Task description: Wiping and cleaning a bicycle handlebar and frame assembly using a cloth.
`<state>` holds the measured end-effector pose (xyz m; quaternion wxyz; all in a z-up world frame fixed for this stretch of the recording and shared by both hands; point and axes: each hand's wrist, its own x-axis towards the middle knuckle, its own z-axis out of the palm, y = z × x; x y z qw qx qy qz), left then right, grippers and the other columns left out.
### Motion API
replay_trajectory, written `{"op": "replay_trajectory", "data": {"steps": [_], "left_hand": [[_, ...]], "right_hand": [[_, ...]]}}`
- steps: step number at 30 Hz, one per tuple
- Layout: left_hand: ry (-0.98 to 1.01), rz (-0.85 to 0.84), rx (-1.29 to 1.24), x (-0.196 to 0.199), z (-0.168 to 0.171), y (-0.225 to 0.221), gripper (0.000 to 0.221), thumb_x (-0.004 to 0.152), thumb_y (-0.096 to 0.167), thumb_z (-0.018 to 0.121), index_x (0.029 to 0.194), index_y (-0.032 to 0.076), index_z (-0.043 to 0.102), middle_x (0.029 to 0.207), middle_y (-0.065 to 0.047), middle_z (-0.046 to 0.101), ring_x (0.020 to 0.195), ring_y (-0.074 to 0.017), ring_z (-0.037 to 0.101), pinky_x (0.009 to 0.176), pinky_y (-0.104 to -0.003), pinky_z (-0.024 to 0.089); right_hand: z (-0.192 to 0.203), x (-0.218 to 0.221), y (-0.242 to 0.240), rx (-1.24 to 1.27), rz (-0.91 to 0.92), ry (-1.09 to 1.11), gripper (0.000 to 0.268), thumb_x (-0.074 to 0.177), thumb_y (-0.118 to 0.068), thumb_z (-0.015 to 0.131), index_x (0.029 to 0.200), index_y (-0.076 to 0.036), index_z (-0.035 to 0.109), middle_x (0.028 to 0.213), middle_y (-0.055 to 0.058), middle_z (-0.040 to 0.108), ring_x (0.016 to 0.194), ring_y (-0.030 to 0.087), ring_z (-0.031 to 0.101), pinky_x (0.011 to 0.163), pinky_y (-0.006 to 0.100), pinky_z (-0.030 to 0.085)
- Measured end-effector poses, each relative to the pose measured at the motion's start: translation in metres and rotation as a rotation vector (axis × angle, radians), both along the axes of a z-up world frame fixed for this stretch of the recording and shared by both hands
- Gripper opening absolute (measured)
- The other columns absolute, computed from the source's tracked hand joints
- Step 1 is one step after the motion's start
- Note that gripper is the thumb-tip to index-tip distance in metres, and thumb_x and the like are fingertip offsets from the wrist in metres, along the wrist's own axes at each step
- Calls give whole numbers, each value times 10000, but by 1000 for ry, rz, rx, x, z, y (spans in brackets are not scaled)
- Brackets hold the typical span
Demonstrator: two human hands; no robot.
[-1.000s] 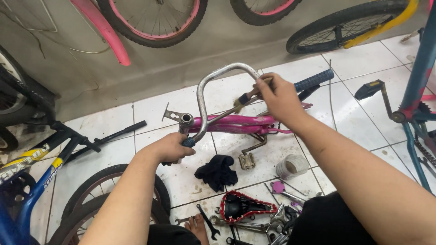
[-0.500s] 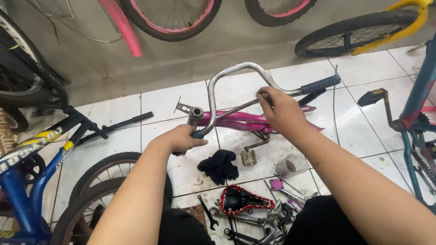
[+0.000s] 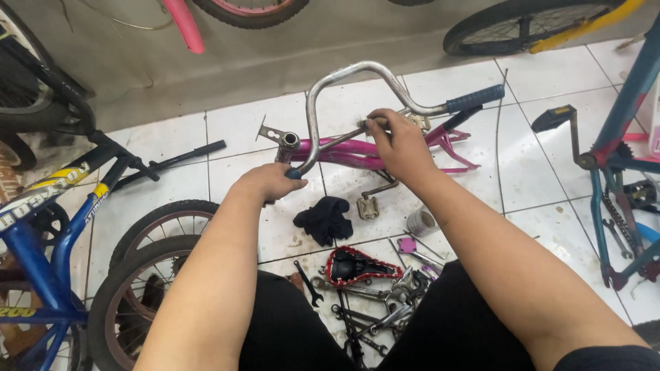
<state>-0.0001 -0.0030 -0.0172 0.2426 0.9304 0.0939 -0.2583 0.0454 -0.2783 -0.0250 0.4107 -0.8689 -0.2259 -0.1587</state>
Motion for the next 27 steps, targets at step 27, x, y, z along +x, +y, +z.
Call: {"op": "replay_trajectory", "data": {"steps": [27], "left_hand": [[-62,-19,162,-19,-4,-15,430,903,356,652,1255,121,730,984,-116,754,958,-272,744,882,-394,535]], "right_hand": [[8,-21,24,96,-18,137,150,1072,-223,585,1143,-113,660,975,147,769,1000,343,734,807,455,632]]}}
